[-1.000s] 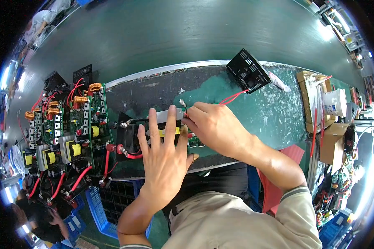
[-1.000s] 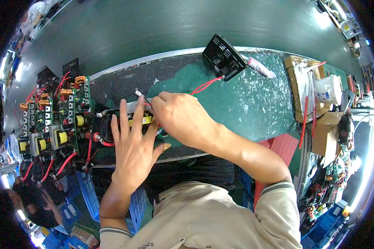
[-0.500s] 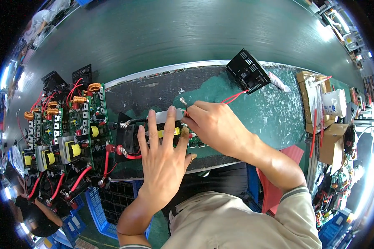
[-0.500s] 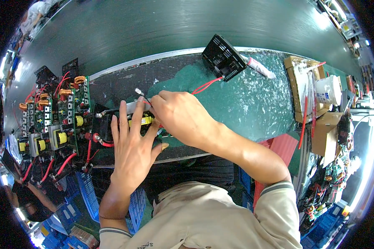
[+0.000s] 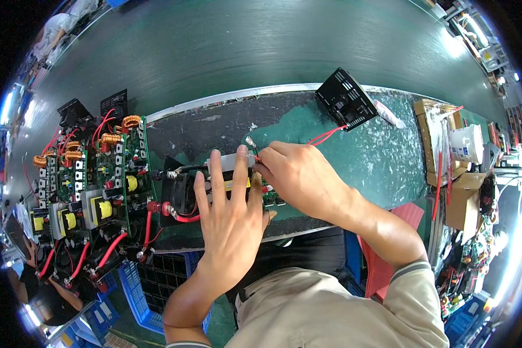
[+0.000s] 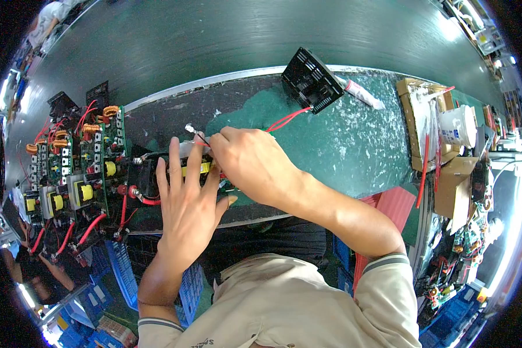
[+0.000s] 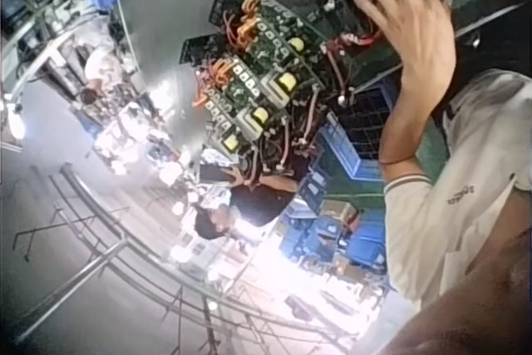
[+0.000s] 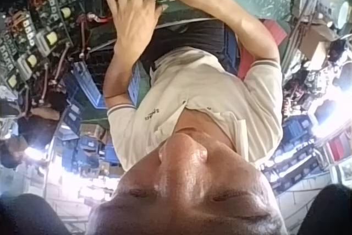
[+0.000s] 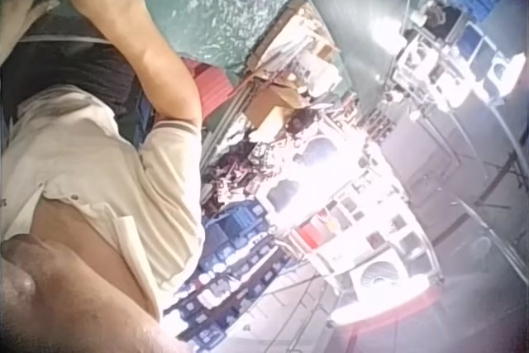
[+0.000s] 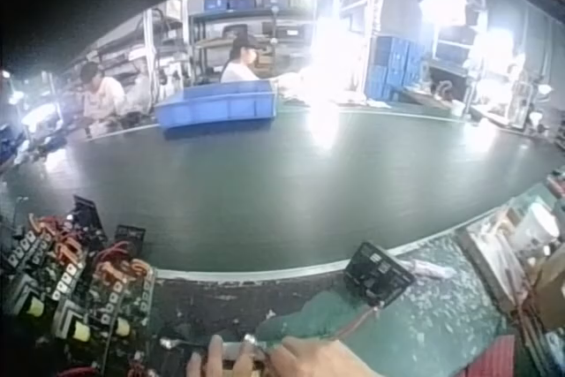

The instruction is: Manually assembling electronic components, applying thermal paste, and connecting wiring harnesses on circuit boards at a factory workstation.

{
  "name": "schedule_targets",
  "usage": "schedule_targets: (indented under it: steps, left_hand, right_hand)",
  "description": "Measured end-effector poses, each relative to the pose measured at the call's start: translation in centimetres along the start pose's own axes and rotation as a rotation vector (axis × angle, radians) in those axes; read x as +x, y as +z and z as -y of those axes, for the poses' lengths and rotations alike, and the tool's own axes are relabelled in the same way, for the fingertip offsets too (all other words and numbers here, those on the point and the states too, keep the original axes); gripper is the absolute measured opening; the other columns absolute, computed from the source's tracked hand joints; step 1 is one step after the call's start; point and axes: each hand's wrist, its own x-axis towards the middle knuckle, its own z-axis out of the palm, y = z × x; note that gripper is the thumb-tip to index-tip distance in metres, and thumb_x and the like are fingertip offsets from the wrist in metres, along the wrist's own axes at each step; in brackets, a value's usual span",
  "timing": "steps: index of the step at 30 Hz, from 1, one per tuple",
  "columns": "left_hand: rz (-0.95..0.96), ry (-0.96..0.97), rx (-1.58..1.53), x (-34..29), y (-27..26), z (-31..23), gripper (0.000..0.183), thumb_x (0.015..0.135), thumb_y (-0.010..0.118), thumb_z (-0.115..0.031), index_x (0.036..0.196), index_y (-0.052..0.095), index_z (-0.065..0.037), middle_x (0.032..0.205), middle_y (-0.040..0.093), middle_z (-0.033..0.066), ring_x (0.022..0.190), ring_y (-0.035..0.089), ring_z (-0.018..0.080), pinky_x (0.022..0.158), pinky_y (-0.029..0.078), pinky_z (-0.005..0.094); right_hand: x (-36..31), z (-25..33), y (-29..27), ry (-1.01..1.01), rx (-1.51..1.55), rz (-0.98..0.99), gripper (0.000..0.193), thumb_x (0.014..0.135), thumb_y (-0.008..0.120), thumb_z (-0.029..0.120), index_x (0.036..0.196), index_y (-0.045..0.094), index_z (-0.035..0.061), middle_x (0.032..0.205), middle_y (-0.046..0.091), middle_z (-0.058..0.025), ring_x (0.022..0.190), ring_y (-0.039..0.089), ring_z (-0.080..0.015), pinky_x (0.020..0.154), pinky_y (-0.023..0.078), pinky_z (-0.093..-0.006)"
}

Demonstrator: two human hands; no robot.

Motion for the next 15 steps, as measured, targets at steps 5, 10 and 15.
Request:
schedule_targets:
  steps: [5, 10, 15]
  left_hand:
    - [-0.043, 0.02, -0.033, 0.5, 0.4, 0.4, 0.051, 0.071, 0.083, -0.031, 0.112, 0.069, -0.004, 0.151, 0.036, 0.0152, 0.14, 0.03, 0.042, 0.111, 0.027, 0.0589]
    - [-0.034, 0.041, -0.081, 0.6, 0.2, 0.9, 0.046, 0.075, 0.08, -0.032, 0.111, 0.07, -0.006, 0.152, 0.035, 0.0156, 0.141, 0.028, 0.0438, 0.111, 0.026, 0.0599]
    - [-0.295, -0.005, -0.436, 1.2, -0.8, 2.5, 0.026, 0.076, 0.079, -0.015, 0.098, 0.07, -0.003, 0.127, 0.06, 0.0156, 0.129, 0.049, 0.0409, 0.105, 0.041, 0.0505]
  right_hand:
    - [0.2, 0.1, -0.1, 0.048, 0.033, 0.02, 0.017, 0.086, 0.068, 0.01, 0.079, 0.056, 0.0001, 0.074, 0.057, -0.0135, 0.069, 0.061, -0.0341, 0.059, 0.048, -0.0438]
    - [0.2, -0.4, 0.1, 0.132, 0.231, -0.088, 0.013, 0.085, 0.069, 0.007, 0.085, 0.061, -0.0021, 0.078, 0.061, -0.0149, 0.069, 0.062, -0.0326, 0.06, 0.05, -0.0395]
    - [-0.2, 0.6, -2.0, 0.199, 0.371, -0.236, 0.013, 0.085, 0.071, 0.005, 0.095, 0.065, -0.0017, 0.08, 0.063, -0.0122, 0.065, 0.064, -0.0215, 0.06, 0.05, -0.0326]
